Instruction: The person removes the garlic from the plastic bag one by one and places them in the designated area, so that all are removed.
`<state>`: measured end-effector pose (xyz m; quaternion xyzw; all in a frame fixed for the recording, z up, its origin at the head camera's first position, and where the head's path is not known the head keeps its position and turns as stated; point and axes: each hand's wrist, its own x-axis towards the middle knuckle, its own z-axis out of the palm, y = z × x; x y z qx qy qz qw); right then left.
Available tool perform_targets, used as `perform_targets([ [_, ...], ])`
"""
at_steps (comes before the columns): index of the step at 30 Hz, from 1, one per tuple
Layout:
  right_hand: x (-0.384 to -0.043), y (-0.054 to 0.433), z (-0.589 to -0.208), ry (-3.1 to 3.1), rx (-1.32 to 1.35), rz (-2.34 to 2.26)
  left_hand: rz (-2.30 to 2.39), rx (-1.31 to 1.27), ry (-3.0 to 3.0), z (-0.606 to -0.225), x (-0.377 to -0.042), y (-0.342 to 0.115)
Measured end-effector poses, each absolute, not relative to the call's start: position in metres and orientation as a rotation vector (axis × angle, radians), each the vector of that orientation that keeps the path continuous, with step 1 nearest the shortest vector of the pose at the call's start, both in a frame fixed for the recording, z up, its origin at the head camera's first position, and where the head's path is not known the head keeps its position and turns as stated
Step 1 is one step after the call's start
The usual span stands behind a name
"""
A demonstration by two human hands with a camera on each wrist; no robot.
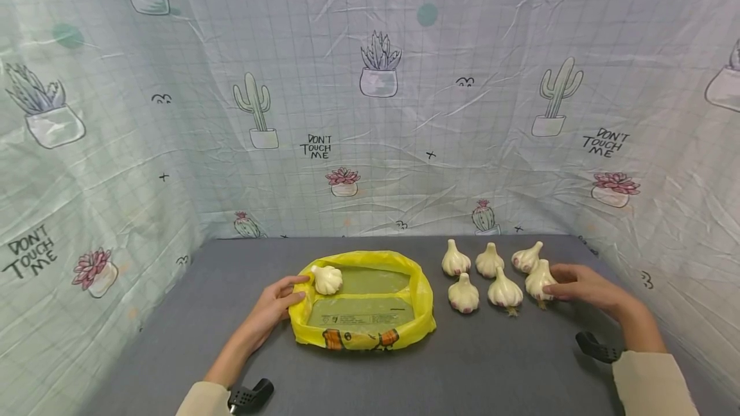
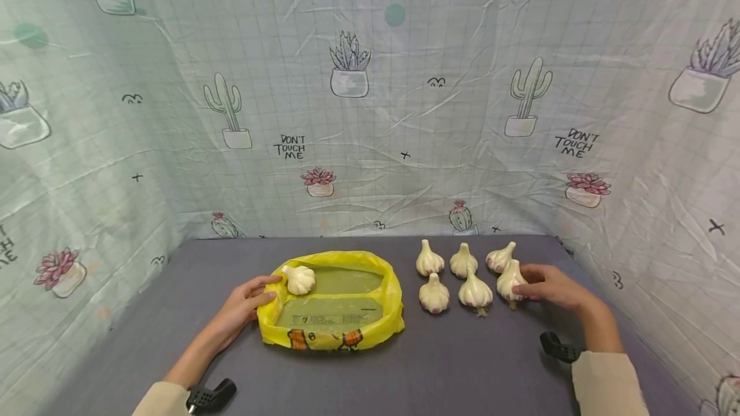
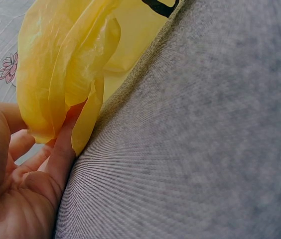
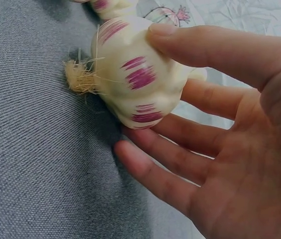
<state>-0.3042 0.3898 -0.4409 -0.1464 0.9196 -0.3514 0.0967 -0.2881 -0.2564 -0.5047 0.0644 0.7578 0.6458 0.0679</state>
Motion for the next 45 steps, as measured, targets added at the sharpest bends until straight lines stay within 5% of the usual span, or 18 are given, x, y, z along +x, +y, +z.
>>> perform_targets([
  [45,-0.3040,0.3878,-0.4370,2.630,-0.426,-1.110,1.941,0.188,2.299,-0.5062,-0.2877,-0.2551],
])
